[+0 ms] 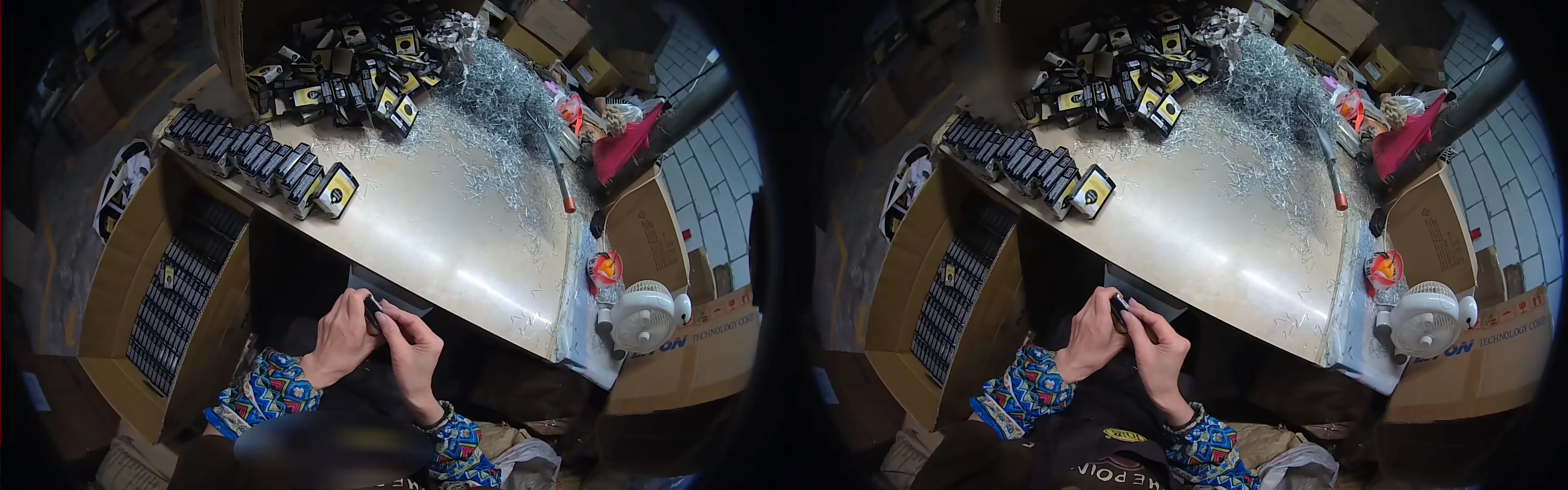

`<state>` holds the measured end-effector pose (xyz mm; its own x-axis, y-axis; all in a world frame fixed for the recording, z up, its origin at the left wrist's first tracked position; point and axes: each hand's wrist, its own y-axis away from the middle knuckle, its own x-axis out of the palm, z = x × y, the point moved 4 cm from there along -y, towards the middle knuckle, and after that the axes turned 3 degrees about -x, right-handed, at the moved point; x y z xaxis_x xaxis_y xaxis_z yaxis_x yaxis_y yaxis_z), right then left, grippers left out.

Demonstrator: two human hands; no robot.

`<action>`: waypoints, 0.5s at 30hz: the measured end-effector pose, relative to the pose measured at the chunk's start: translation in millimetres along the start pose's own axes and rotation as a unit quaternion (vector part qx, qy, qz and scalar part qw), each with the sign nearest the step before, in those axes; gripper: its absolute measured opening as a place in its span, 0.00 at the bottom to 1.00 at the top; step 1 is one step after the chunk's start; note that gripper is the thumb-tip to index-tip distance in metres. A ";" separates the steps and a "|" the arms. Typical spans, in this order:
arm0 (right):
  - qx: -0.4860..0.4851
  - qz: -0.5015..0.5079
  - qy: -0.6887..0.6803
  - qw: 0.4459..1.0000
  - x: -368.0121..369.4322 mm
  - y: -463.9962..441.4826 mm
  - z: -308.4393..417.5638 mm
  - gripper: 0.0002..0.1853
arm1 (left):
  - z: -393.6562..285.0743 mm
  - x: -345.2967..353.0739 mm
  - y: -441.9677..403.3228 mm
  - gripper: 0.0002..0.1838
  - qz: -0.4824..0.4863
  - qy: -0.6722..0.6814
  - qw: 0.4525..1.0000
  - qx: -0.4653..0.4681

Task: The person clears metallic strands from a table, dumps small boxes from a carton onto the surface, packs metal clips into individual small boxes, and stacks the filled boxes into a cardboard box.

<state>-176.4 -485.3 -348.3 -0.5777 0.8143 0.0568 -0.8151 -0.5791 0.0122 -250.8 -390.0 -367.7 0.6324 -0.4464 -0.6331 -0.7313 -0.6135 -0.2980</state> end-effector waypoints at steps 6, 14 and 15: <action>-0.338 0.035 0.268 0.901 7.5 6.7 6.1 0.10 | 5.1 0.5 -2.1 0.26 0.062 0.052 0.992 -0.096; -0.250 0.011 0.205 0.946 -29.2 -37.0 4.2 0.12 | -12.8 -14.1 -69.1 0.20 0.054 -0.008 0.996 0.069; -0.240 -0.024 0.228 0.943 -34.6 -45.8 8.8 0.13 | -13.4 -22.7 -87.0 0.21 -0.020 -0.139 0.985 0.095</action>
<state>-118.7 -487.3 -342.0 -0.4084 0.8351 -0.3685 -0.7030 -0.5453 -0.4565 -198.1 -335.2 -317.9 0.5868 -0.2112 -0.7817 -0.7582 -0.4822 -0.4389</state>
